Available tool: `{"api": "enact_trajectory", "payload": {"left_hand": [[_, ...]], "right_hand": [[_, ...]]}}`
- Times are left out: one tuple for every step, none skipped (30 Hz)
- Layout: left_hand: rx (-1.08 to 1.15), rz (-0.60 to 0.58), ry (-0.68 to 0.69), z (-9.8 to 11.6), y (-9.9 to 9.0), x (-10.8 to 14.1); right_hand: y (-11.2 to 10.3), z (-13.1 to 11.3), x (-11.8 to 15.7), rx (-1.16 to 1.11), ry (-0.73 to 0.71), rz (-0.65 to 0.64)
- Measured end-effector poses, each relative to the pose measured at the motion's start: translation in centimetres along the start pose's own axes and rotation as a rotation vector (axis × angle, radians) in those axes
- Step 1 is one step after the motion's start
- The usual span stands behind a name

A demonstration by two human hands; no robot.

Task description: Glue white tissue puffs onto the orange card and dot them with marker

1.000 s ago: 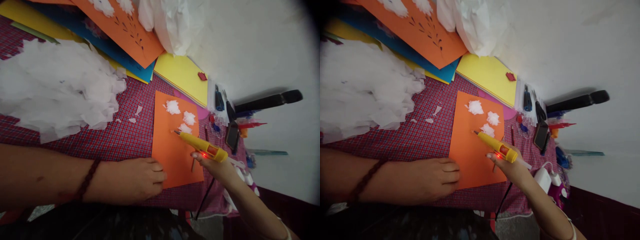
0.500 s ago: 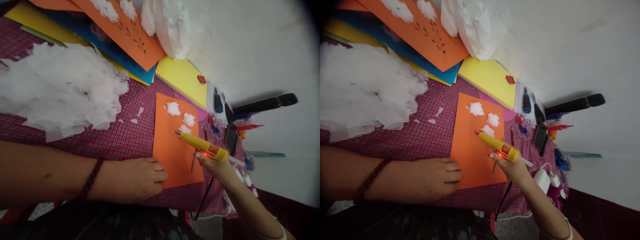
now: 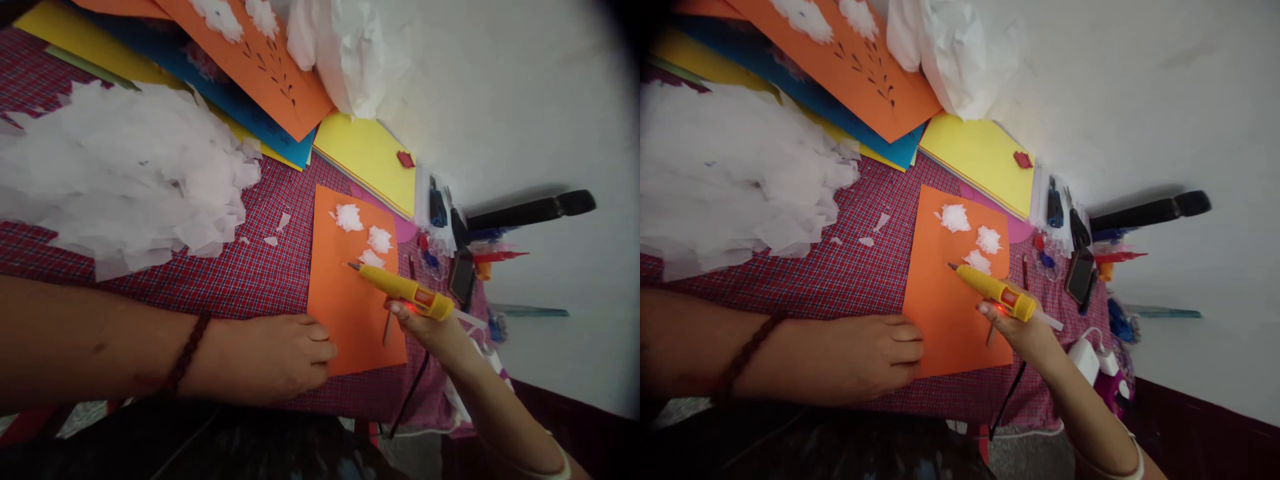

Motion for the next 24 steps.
{"api": "enact_trajectory", "payload": {"left_hand": [[0.001,-0.007,-0.001,0.0,0.1,0.0],[0.002,-0.013,-0.002,0.0,0.1,0.0],[0.003,-0.02,-0.005,0.0,0.2,0.0],[0.006,-0.029,-0.007,0.0,0.3,0.0],[0.009,-0.037,-0.009,0.0,0.4,0.0],[0.012,-0.044,-0.008,0.0,0.5,0.0],[0.015,-0.05,-0.008,-0.1,0.5,0.0],[0.019,-0.058,-0.008,-0.1,0.6,0.0],[0.019,-0.063,-0.009,-0.1,0.6,0.0],[0.019,-0.065,-0.009,-0.1,0.6,0.0],[0.018,-0.063,-0.011,-0.1,0.5,0.0],[0.018,-0.061,-0.011,-0.1,0.5,0.0],[0.018,-0.056,-0.01,-0.1,0.4,0.0],[0.02,-0.053,-0.007,-0.1,0.4,0.0],[0.022,-0.051,-0.004,-0.1,0.4,0.0],[0.023,-0.046,-0.003,-0.1,0.3,0.0],[0.022,-0.039,-0.002,-0.1,0.3,-0.1],[0.021,-0.029,-0.001,-0.1,0.2,-0.1],[0.018,-0.016,-0.001,-0.1,0.1,-0.1],[0.014,-0.008,0.0,-0.1,0.1,-0.1],[0.01,-0.001,-0.001,-0.1,0.0,-0.1],[0.009,-0.004,0.0,-0.1,0.1,-0.1],[0.01,-0.014,-0.001,-0.1,0.1,-0.1],[0.011,-0.024,-0.004,-0.1,0.1,-0.1]], "right_hand": [[0.0,0.1,-0.1,0.004,-0.01,0.015],[0.0,0.2,-0.2,0.009,-0.014,0.03],[0.1,0.3,-0.3,0.016,-0.011,0.043],[0.1,0.4,-0.3,0.026,-0.004,0.052],[0.2,0.5,-0.4,0.037,0.002,0.065],[0.2,0.6,-0.4,0.047,0.007,0.069],[0.2,0.6,-0.5,0.049,0.009,0.07],[0.2,0.6,-0.5,0.046,0.008,0.068],[0.2,0.5,-0.5,0.039,0.005,0.059],[0.2,0.4,-0.4,0.028,0.001,0.044],[0.2,0.3,-0.4,0.017,-0.003,0.024],[0.2,0.1,-0.3,0.009,-0.006,-0.004],[0.2,0.0,-0.3,0.002,-0.004,-0.028],[0.1,0.0,-0.2,-0.005,0.0,-0.045],[0.1,-0.1,-0.1,-0.014,0.003,-0.054],[0.0,-0.1,0.0,-0.019,0.007,-0.051],[0.0,0.0,0.0,-0.017,0.009,-0.038],[-0.1,0.2,0.1,-0.009,0.008,-0.023],[-0.1,0.3,0.2,0.004,0.009,-0.01],[-0.1,0.6,0.2,0.016,0.011,0.0],[-0.1,0.8,0.3,0.023,0.017,0.007],[0.0,1.0,0.3,0.023,0.021,0.015],[0.0,1.1,0.3,0.023,0.027,0.023],[0.0,1.2,0.3,0.027,0.032,0.032]]}}
Point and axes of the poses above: each hand's wrist, its own x-axis away from the middle knuckle, its own y-axis out of the palm, z = x × y, the point moved 5 cm from there along -x, towards the middle knuckle, and after that the axes turned 2 degrees about -z, right-handed, at the moved point
